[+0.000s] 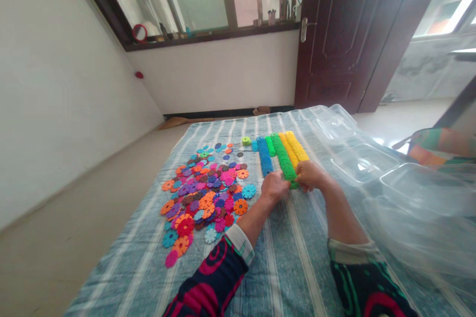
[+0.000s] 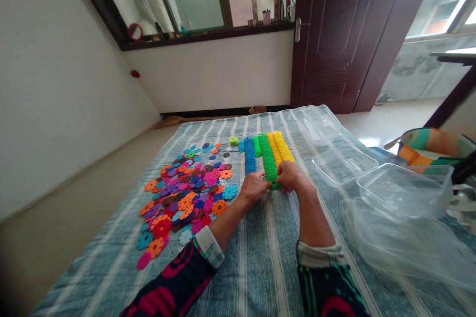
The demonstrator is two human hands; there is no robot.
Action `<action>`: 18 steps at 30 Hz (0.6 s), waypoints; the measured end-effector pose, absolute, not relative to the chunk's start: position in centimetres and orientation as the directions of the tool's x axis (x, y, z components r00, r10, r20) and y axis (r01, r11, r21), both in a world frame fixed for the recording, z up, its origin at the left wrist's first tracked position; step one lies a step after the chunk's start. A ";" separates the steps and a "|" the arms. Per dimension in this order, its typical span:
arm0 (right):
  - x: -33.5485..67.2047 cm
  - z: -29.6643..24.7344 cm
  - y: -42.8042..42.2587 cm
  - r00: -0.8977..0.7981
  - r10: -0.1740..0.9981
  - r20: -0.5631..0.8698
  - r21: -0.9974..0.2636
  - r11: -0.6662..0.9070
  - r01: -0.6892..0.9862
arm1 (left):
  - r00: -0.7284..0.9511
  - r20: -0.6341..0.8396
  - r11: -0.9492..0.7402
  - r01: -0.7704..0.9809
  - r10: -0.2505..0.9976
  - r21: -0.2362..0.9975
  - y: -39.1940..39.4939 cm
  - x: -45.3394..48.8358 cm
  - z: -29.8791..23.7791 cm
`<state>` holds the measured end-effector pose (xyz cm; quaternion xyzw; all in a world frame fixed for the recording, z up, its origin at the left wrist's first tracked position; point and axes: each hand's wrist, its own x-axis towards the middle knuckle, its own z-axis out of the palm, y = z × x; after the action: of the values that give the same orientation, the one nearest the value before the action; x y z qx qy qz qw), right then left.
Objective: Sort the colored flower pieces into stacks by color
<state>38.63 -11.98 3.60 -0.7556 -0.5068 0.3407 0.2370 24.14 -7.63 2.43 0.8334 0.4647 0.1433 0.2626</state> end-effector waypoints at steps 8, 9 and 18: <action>38.6 2.7 -12.1 0.224 0.933 -0.282 -0.677 -0.358 0.643 | 0.507 0.019 -0.410 0.673 0.862 0.616 -8.3 23.7 1.4; 38.7 2.6 -12.1 0.221 0.931 -0.290 -0.671 -0.362 0.647 | 0.501 0.032 -0.409 0.664 0.865 0.626 -8.3 23.5 1.4; 35.6 4.5 -12.4 0.020 0.979 -0.204 -0.905 -0.197 0.377 | 0.369 0.181 -0.396 0.671 0.912 0.627 -4.3 17.4 4.9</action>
<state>35.58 -12.44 4.52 -0.6305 -0.5375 0.4483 0.3357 17.44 -4.34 4.90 0.7941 0.4982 0.2596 0.2318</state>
